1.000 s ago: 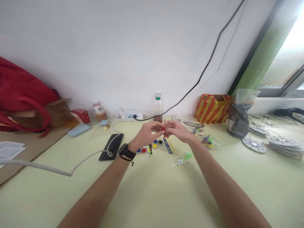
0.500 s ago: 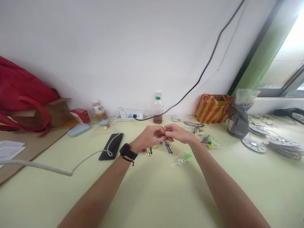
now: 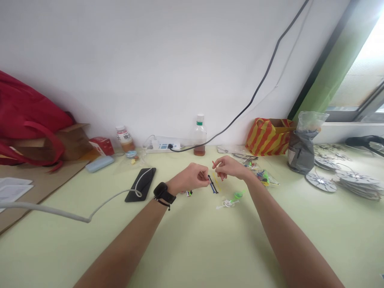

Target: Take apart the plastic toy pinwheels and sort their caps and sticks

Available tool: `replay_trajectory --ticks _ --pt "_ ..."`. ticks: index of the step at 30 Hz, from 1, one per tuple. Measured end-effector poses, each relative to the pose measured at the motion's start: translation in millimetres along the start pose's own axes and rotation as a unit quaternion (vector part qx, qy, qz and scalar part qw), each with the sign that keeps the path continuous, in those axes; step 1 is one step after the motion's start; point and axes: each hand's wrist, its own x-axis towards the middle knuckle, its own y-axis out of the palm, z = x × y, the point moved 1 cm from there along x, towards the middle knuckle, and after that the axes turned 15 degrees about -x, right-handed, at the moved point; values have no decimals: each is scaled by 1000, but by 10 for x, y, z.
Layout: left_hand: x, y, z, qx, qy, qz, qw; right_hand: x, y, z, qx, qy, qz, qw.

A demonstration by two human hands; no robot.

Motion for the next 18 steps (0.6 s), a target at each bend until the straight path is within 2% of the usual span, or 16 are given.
replay_trajectory --ticks 3,5,8,13,18 --pt "-7 69 -2 73 9 49 996 18 -50 -180 -100 98 25 990" --pt "-12 85 15 117 -11 71 991 41 -44 -259 -134 130 43 981" --pt "-21 41 69 149 -27 79 985 77 -15 -307 -149 141 52 977" --pt "-30 -56 149 176 11 65 982 96 -2 -294 -184 145 66 970" --pt "-18 -41 148 208 24 43 977 113 66 -230 -199 130 85 968"
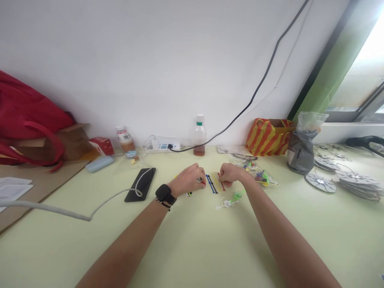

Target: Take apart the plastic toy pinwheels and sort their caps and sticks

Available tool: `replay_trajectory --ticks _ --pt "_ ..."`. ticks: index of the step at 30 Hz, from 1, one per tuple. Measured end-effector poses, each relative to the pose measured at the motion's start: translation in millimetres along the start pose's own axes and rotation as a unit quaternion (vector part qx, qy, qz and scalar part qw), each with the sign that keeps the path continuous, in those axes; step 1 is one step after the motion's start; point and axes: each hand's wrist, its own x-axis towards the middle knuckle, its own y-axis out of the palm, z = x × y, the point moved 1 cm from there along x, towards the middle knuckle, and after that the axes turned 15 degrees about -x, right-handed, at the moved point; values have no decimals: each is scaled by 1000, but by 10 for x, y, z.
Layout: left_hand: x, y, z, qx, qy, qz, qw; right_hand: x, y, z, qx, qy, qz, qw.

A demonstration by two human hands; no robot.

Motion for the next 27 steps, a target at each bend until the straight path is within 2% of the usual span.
replay_trajectory --ticks 5,11,17,22,24,27 --pt "-34 -131 27 28 -37 -13 999 -5 44 166 -1 -33 -5 999" --pt "-113 -237 273 19 -106 13 994 -44 62 311 -20 -53 -12 998" --pt "-95 -194 296 -4 -96 13 995 -54 82 391 -29 -58 -16 998" --pt "-94 -229 218 2 -86 -9 996 -247 -128 298 -45 -65 -27 996" --pt "-96 -230 213 -2 -72 0 997 -351 -208 259 -84 -98 15 991" --pt "-96 -199 224 -19 -48 35 998 -441 -228 257 -138 -134 128 973"
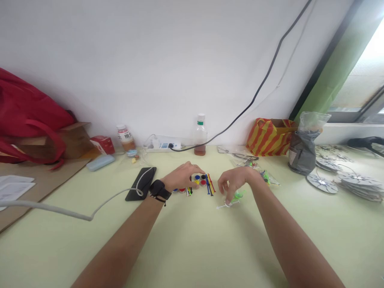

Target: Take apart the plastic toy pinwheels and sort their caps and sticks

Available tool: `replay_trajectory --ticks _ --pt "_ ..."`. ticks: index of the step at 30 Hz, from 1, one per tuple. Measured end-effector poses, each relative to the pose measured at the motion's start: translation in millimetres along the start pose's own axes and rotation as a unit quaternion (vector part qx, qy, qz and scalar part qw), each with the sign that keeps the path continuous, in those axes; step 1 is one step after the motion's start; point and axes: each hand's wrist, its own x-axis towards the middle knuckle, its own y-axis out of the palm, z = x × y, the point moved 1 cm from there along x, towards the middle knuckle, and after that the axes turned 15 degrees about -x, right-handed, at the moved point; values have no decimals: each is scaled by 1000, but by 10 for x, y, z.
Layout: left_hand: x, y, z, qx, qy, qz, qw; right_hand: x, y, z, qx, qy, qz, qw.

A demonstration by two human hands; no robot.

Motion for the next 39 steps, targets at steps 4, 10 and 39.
replay_trajectory --ticks 4,10,39 --pt "6 44 6 -3 1 22 1000 55 34 76 -38 20 83 996" --pt "-39 -4 46 -19 -10 4 1000 63 2 119 -28 -33 79 996" --pt "20 -242 -483 -199 73 -157 965 195 -87 266 445 -153 -271 840"
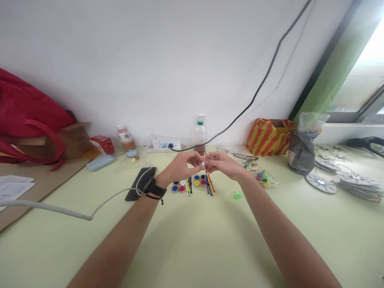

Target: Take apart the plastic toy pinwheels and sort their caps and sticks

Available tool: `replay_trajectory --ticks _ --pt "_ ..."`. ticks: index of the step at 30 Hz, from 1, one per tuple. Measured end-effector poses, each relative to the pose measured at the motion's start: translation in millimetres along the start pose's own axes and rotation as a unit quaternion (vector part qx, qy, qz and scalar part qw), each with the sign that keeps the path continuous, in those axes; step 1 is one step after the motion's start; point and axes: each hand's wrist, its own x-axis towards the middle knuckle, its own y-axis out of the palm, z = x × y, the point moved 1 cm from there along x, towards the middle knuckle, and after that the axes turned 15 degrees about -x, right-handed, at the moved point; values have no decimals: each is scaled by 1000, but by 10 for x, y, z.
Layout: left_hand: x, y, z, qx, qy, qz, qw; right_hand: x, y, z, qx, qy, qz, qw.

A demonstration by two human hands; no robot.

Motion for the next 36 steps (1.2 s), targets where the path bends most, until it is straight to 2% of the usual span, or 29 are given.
replay_trajectory --ticks 5,9,11,14,16,19,23,25,28,30,33,36 --pt "2 9 -1 -11 -5 10 1000 -8 43 15 -13 -11 30 999" --pt "-10 30 61 -13 -32 31 999 -30 73 -12 -141 14 7 990" --pt "-25 41 90 -11 -53 47 997 -24 43 -82 -254 61 -9 965" --pt "-44 100 118 5 -81 120 989 7 -14 -219 -401 121 7 908" --pt "-53 167 144 35 -98 179 978 20 -34 -287 -438 147 25 887" --pt "-68 261 202 66 -145 233 959 -21 -70 -293 -440 179 63 877" --pt "-86 290 251 91 -189 252 945 -185 -288 -175 -453 194 131 860" --pt "-88 272 259 96 -188 256 943 -267 -446 -152 -466 193 177 845" --pt "-80 234 280 109 -174 239 949 -343 -627 -227 -483 241 230 810" --pt "-70 203 293 120 -154 219 956 -365 -682 -305 -485 270 241 796" --pt "-60 125 287 125 -127 192 965 -387 -709 -362 -467 256 221 817" --pt "-60 2 246 129 -103 153 974 -413 -725 -317 -409 192 183 873"
